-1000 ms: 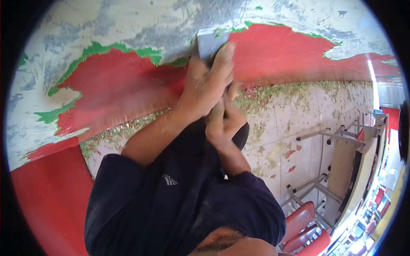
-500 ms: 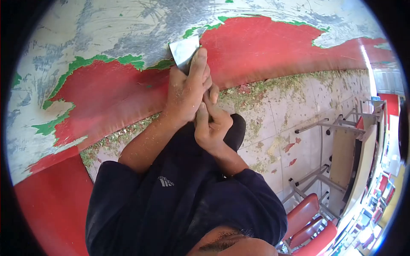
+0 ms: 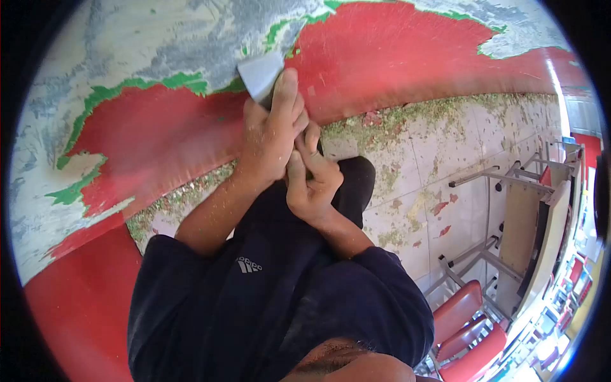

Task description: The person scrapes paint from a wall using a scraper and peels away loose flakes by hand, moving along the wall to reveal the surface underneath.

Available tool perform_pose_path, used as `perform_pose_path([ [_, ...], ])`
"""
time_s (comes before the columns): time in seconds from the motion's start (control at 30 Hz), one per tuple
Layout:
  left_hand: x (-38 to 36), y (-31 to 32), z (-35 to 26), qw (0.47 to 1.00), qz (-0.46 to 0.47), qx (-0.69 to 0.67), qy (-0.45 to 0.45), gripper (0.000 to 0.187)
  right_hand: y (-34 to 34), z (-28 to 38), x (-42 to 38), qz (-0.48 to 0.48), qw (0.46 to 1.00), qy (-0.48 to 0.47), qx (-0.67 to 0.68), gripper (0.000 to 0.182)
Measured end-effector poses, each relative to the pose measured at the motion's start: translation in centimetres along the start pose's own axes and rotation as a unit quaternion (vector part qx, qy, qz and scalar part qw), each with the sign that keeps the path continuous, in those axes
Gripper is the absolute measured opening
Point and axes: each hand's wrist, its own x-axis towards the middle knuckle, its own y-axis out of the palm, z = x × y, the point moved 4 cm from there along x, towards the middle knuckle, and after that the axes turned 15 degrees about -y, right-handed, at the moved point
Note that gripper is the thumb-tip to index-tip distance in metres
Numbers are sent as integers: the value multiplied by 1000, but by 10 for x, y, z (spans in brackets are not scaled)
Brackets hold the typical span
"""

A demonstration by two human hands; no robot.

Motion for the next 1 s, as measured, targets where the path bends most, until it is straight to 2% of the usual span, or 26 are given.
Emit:
perform_pose_path([
  [0.17,9,2,-10,999,11,26,38,46,5,-13,5,3,1000,15,20,29],
  [0.33,9,-6,-3,999,-2,26,20,46,5,-8,16,3,999,-34,5,27],
  [0.37,10,-2,-6,999,-3,32,37,46,4,-6,16,4,999,-32,8,26],
  [0.4,10,4,-10,998,-7,38,50,47,3,-7,19,2,1000,21,15,24],
  [0.43,11,7,-13,997,-10,46,66,47,4,-7,15,-11,1000,17,19,23],
  [0.57,9,-10,4,1000,8,-13,18,43,5,-4,8,-31,999,0,24,16],
  [0.63,9,1,-8,998,4,15,60,45,3,-5,21,-9,1000,-11,10,12],
  [0.67,5,15,-24,997,7,22,74,46,3,-1,30,-50,998,16,36,7],
  [0.73,2,29,-42,995,26,29,93,46,3,1,31,-42,999,4,29,7],
  [0.8,2,7,-17,998,11,20,54,46,0,0,21,-9,1000,0,14,8],
  [0.87,12,-11,10,999,-6,13,47,45,0,-5,10,-18,999,28,22,9],
  [0.9,15,-4,1,998,9,16,64,45,-1,-4,8,-12,998,61,14,9],
  [0.97,9,15,-22,996,28,25,77,45,-2,-7,23,5,998,39,38,15],
  [1.0,7,21,-26,997,8,34,71,45,1,-2,31,-43,991,76,106,14],
])
